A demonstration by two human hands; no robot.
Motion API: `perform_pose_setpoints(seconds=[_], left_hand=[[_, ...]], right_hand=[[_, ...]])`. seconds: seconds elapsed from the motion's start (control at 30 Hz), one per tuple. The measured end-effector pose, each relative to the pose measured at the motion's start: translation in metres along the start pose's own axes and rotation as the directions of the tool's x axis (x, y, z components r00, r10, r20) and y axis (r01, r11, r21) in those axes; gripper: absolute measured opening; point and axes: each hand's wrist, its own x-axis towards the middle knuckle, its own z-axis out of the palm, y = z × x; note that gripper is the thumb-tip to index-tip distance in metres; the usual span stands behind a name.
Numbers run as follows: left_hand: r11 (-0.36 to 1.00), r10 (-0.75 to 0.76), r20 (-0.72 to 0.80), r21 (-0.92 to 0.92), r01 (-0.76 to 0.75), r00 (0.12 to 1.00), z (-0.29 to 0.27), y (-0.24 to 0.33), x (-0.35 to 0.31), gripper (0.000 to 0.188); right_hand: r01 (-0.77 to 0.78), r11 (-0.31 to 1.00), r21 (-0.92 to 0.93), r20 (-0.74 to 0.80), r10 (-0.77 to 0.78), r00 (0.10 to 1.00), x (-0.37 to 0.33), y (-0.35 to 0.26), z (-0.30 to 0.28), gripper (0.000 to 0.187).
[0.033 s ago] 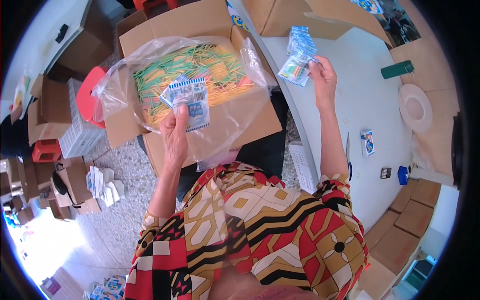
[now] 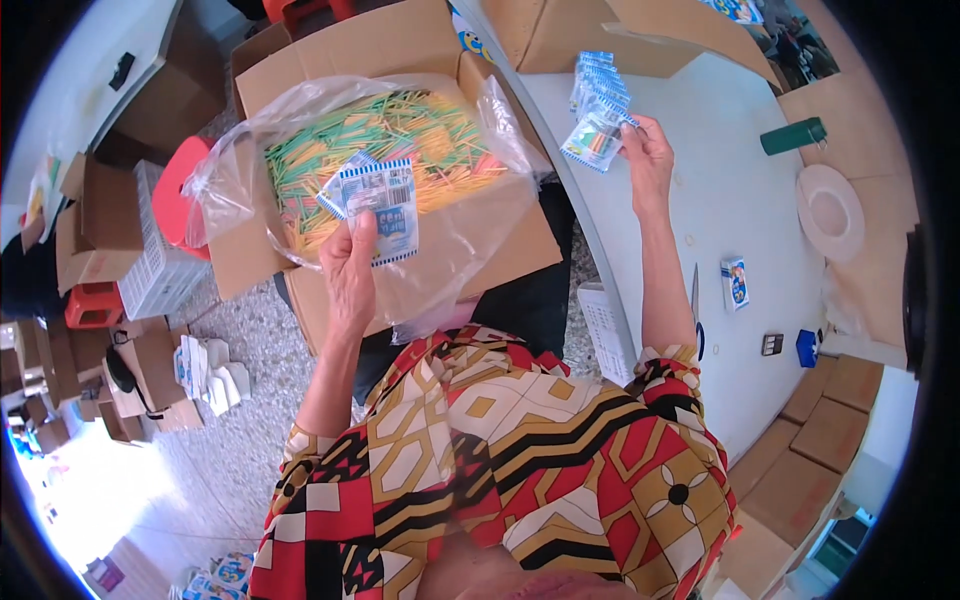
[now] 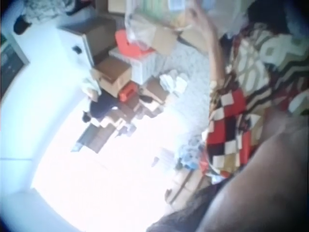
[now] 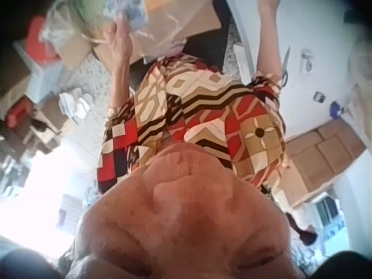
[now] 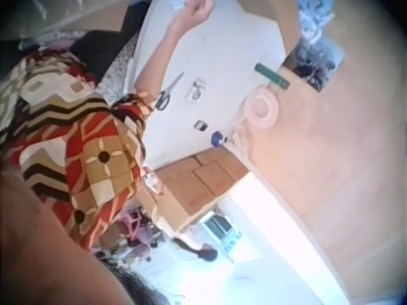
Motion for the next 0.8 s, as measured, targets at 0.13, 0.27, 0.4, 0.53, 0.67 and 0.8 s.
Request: perform_pose_setpoints(seconds=[0.13, 0.27, 0.4, 0.53, 0.67, 0.8], left_hand=[[0.998, -0.041, 0.058, -0.048, 0.044, 0.998, 0.016, 0.011, 0.0, 0.029], [0.999, -0.032, 0.038, -0.038, 0.033, 0.999, 0.016, 0.01, -0.001, 0.028], [0.999, -0.032, 0.041, 0.025, 0.031, 0.999, 0.017, 0.008, 0.0, 0.028], [0.998, -0.021, 0.064, 0.058, 0.017, 0.998, 0.015, 0.006, 0.001, 0.028], [0.998, -0.065, 0.082, 0.021, 0.064, 0.995, 0.018, 0.004, -0.001, 0.029], [0.998, -0.064, 0.113, 0.019, 0.062, 0.992, 0.016, 0.002, -0.006, 0.03]], right_hand=[[-0.017, 1.0, 0.004, -0.114, 0.017, 0.993, 0.012, 0.058, -0.031, 0.014], [0.059, 0.988, -0.143, -0.164, -0.082, 0.983, 0.017, 0.083, -0.03, 0.016], [0.059, 0.948, -0.314, -0.262, -0.146, 0.954, 0.008, 0.077, -0.02, 0.028], [0.017, 0.921, -0.389, -0.249, -0.123, 0.961, -0.011, 0.082, -0.023, 0.048], [0.052, 0.737, -0.674, -0.156, -0.211, 0.965, -0.022, 0.074, -0.009, 0.076], [0.086, 0.626, -0.775, -0.091, -0.245, 0.965, -0.015, 0.076, -0.009, 0.085]])
